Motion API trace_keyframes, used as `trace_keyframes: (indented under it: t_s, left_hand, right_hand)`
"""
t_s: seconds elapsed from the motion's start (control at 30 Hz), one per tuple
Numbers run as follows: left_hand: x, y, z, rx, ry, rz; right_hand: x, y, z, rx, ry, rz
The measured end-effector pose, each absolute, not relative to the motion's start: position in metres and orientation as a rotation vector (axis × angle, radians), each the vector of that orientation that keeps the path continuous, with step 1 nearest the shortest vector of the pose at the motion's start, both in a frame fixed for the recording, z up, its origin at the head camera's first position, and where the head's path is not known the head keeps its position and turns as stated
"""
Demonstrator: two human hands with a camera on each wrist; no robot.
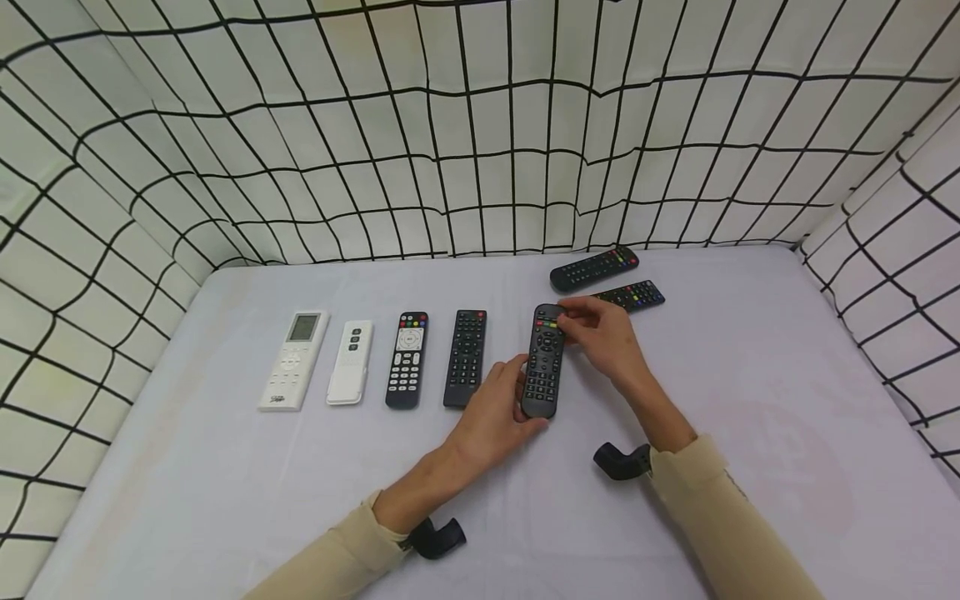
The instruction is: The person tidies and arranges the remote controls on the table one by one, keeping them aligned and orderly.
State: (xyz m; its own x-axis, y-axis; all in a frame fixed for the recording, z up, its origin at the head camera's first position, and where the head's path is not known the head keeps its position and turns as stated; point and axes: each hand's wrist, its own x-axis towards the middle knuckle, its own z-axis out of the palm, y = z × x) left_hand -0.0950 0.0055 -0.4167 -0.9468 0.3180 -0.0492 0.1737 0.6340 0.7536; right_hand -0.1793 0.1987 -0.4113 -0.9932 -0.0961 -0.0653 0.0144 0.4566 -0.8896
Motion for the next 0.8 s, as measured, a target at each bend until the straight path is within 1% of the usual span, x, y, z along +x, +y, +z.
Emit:
trace_keyframes:
  t_s: [0.8]
  left_hand:
    - [-0.095,0.005,-0.411,0.302,2.707,1.161]
  right_hand:
    - [-0.186,0.174,-0.409,-0.151,2.772,-1.294]
